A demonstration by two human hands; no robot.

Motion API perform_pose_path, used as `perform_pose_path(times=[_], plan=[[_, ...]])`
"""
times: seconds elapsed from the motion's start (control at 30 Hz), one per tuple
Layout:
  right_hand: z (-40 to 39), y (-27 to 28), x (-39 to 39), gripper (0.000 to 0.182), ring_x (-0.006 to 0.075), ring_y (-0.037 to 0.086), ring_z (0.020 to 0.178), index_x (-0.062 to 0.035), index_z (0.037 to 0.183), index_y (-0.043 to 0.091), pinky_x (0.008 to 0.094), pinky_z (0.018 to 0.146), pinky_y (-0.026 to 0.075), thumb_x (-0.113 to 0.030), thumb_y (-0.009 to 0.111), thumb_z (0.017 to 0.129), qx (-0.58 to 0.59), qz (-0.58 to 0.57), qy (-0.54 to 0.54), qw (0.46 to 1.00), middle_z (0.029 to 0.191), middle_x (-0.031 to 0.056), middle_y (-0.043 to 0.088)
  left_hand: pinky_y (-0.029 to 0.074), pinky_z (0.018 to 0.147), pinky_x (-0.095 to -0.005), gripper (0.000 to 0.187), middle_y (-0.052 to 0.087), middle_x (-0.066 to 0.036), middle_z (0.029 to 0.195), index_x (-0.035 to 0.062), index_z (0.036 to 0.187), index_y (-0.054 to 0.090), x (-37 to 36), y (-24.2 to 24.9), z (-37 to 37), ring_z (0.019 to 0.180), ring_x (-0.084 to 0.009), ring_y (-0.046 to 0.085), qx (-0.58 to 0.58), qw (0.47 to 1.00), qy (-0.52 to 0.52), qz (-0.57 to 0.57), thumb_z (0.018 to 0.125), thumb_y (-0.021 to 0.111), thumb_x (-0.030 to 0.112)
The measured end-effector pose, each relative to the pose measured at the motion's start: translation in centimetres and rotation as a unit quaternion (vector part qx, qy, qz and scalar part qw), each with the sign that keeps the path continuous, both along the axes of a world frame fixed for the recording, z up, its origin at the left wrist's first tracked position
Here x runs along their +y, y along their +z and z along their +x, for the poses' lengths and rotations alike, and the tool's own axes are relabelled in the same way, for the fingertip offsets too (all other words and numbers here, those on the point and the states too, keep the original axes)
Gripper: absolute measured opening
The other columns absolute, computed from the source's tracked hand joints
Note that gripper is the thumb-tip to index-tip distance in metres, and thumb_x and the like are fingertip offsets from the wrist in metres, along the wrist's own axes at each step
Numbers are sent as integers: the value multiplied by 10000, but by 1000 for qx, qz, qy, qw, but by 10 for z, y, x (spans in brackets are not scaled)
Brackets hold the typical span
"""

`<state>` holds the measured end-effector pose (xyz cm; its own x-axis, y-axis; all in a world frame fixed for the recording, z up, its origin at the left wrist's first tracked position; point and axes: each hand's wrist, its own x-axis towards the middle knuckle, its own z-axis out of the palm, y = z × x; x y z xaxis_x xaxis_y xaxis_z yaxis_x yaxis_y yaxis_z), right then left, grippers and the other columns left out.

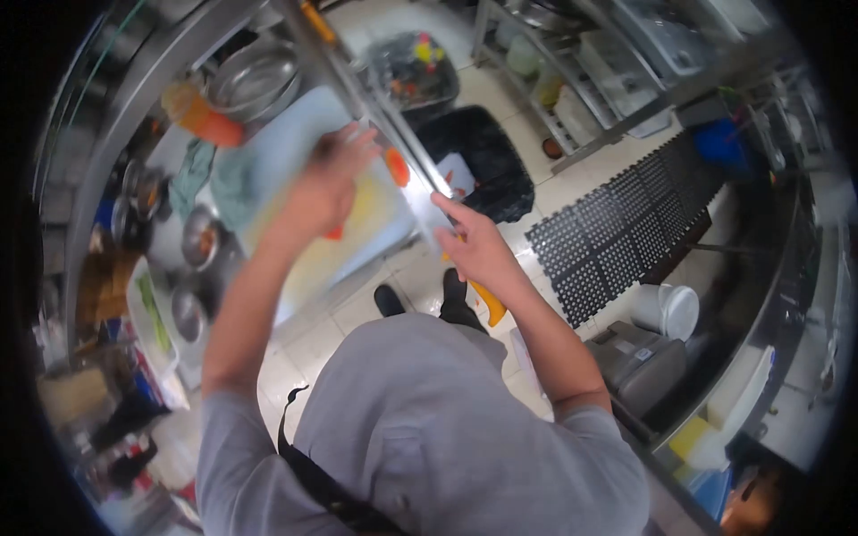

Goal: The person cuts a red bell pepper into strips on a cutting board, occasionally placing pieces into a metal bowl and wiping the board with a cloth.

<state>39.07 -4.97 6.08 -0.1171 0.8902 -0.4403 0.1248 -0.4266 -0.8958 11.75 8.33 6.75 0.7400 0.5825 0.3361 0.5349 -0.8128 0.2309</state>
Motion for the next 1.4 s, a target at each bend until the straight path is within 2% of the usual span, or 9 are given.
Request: perform_pose_path(times=[0.27,0.47,0.5,0.63,0.8,0.87,1.07,1.3,1.4], plan=[[63,7,-10,617,80,503,482,-79,1631,497,271,428,456,-59,650,1033,-61,63,-162,983,765,19,643,283,1318,-556,727,488,-58,1663,97,1527,576,24,-24,132,1581,-366,360,48,990,-88,103,820,739,52],[83,11,-15,600,105,562,546,-150,1621,532,304,471,493,-118,669,1037,-126,64,-254,957,867,85,717,333,1267,-573,593,506,-109,1645,88,1473,619,48,-34,121,1558,-377,397,52,996,-26,68,885,688,51],[84,8,-15,605,95,525,485,-146,1625,522,291,434,456,-74,668,1043,-125,77,-264,953,727,30,639,358,1248,-573,554,536,-126,1617,88,1455,631,58,-33,106,1530,-389,434,2,997,7,82,904,676,52],[87,-6,-19,598,69,527,484,-104,1618,523,266,424,441,-51,662,1039,-74,89,-228,967,724,24,644,439,1194,-529,435,650,-166,1487,74,1386,673,79,-9,11,1408,-404,567,-75,992,89,58,952,665,78],[61,-22,-17,606,58,526,488,-93,1625,510,253,417,429,-22,646,1039,-76,60,-146,984,750,36,669,541,1079,-439,392,740,-178,1303,79,1344,691,27,5,-69,1242,-379,683,-4,984,179,-20,953,713,79],[42,-28,-14,611,60,520,486,-89,1629,502,256,416,429,-24,649,1040,-28,32,-115,993,748,30,666,500,1147,-470,396,716,-177,1356,42,1338,697,-7,6,-75,1313,-391,632,23,952,252,-173,948,692,109],[-6,-31,0,594,55,478,495,-75,1614,511,259,427,434,-43,658,1040,-5,24,-13,1000,727,0,599,458,1187,-448,467,681,-163,1385,57,1399,675,-38,-58,-83,1359,-367,579,27,955,224,-195,938,703,126],[-29,-42,-1,586,55,488,490,-74,1612,515,265,426,435,-56,658,1044,-4,-6,28,1000,724,1,604,467,1152,-456,490,679,-154,1267,69,1422,657,-43,-61,-81,1293,-352,571,15,945,251,-208,941,713,142],[-30,-46,-7,588,59,492,486,-81,1615,517,264,428,440,-56,658,1044,-11,0,46,999,726,7,618,491,1120,-466,438,679,-148,1273,76,1365,693,-54,-58,-70,1263,-348,591,-45,951,288,-105,938,729,167]])
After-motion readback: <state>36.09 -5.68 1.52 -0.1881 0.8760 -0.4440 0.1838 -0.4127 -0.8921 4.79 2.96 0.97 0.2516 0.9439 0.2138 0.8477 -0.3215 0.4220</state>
